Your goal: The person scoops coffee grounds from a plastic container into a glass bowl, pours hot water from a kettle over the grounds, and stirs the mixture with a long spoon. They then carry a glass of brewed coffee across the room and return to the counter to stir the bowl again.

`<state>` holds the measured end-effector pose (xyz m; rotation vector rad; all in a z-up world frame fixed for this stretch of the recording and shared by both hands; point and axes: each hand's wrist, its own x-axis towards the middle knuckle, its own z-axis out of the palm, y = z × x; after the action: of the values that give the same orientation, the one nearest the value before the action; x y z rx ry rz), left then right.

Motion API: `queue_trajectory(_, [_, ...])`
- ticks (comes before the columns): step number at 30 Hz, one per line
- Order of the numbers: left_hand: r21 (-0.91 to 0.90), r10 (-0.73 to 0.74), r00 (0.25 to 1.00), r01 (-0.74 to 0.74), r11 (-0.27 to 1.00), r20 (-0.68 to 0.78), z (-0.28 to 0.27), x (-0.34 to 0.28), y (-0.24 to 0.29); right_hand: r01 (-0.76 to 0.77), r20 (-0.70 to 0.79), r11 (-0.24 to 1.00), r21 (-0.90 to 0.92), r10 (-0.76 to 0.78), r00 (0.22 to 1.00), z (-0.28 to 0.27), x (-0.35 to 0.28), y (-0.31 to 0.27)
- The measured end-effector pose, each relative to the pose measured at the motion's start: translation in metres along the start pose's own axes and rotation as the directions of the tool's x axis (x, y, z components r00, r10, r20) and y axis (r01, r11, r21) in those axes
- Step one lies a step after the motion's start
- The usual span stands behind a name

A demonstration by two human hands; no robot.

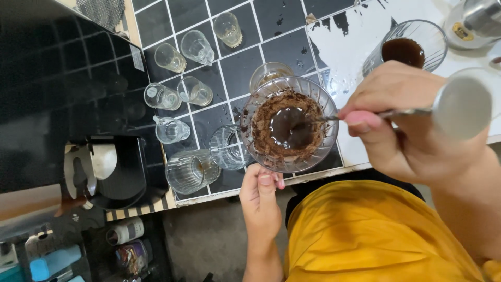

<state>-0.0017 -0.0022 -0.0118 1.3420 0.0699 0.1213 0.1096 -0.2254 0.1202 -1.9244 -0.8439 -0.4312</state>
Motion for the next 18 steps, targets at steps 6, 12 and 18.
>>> queue_trajectory(6, [0.012, -0.005, 1.0, 0.005, 1.0, 0.012, -0.001, 0.001, 0.003, -0.035, -0.038, 0.997, -0.062, 0.033, 0.999, 0.015, -0.006, -0.001])
queue_trajectory(12, [0.046, -0.016, 0.999, 0.013, 0.999, 0.052, -0.012, -0.002, -0.006, 0.023, -0.112, 0.999, 0.041, -0.018, 0.994, 0.022, -0.012, 0.002])
queue_trajectory(18, [0.114, -0.039, 0.999, 0.037, 0.993, 0.016, -0.023, -0.002, -0.025, -0.027, -0.188, 0.994, 0.109, 0.048, 0.981, 0.013, -0.01, 0.001])
